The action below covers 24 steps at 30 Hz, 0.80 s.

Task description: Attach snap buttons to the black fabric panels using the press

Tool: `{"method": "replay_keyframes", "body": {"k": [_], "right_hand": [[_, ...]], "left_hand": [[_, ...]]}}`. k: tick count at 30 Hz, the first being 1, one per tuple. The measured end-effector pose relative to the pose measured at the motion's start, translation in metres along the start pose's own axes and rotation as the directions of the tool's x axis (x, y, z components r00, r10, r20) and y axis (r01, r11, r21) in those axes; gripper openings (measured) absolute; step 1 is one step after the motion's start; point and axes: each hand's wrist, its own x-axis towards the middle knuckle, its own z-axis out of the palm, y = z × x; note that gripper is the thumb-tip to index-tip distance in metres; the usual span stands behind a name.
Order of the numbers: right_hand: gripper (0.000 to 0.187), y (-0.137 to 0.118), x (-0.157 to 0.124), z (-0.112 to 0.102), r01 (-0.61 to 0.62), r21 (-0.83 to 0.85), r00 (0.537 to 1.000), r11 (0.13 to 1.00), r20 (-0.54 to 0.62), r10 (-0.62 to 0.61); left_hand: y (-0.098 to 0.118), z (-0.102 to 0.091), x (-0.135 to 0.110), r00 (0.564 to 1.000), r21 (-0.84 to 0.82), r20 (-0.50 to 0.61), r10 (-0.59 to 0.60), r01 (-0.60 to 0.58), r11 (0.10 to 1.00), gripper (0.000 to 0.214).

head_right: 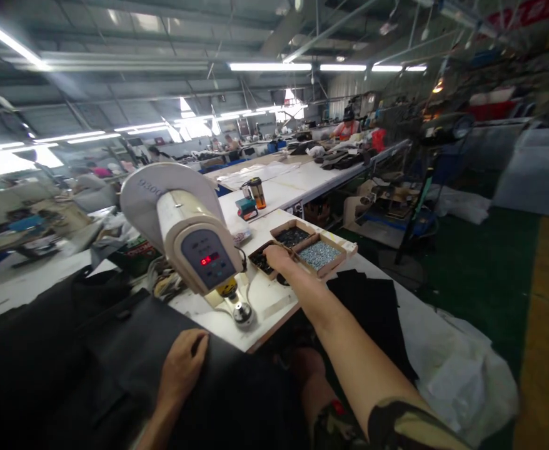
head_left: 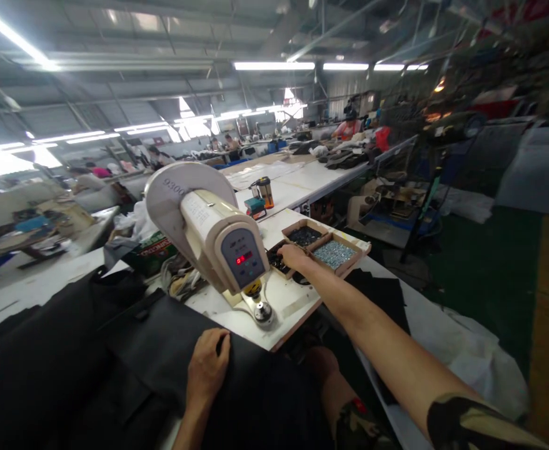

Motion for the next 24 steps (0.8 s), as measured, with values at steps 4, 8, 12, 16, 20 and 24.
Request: {"method": "replay_keyframes", "body": {"k": [4, 8, 12, 16, 20, 24], "right_hand": [[0.035, 0.004, -0.013, -0.002, -0.097, 0.111, 0.994, 0.989, -0.03, 0.1], [0.036, 0.003, -0.013, -0.025, -0.143, 0.218, 0.987, 0.966, -0.047, 0.156], [0.036, -0.007, -0.012, -0.036, -0.145, 0.317, 0.989, 0.937, 0.017, 0.148], [0.041, -0.014, -0.042, -0.027, -0.166, 0.377, 0.978, 0.911, 0.184, 0.101], [0.048, -0.017, -0.101, -0.022, -0.275, 0.475, 0.906, 0.836, 0.418, 0.06], [0.044, -0.026, -0.137, -0.012, -0.363, 0.533, 0.877, 0.764, 0.473, 0.087]], "left_hand": [[0.002, 0.001, 0.0, 1.0, 0.038, 0.002, 0.008, -0.008, 0.999, 0.026], [-0.001, 0.001, 0.001, 1.0, 0.047, -0.004, 0.019, -0.018, 0.999, 0.026], [-0.001, 0.001, 0.001, 1.0, 0.037, -0.005, 0.013, -0.013, 0.999, 0.027], [-0.001, 0.001, 0.0, 1.0, 0.015, 0.001, -0.006, 0.006, 1.0, 0.027], [-0.002, 0.001, -0.001, 1.0, 0.007, -0.001, -0.009, 0.009, 1.0, 0.025], [-0.003, 0.002, -0.003, 1.0, 0.001, -0.008, -0.022, 0.022, 1.0, 0.025]]}}
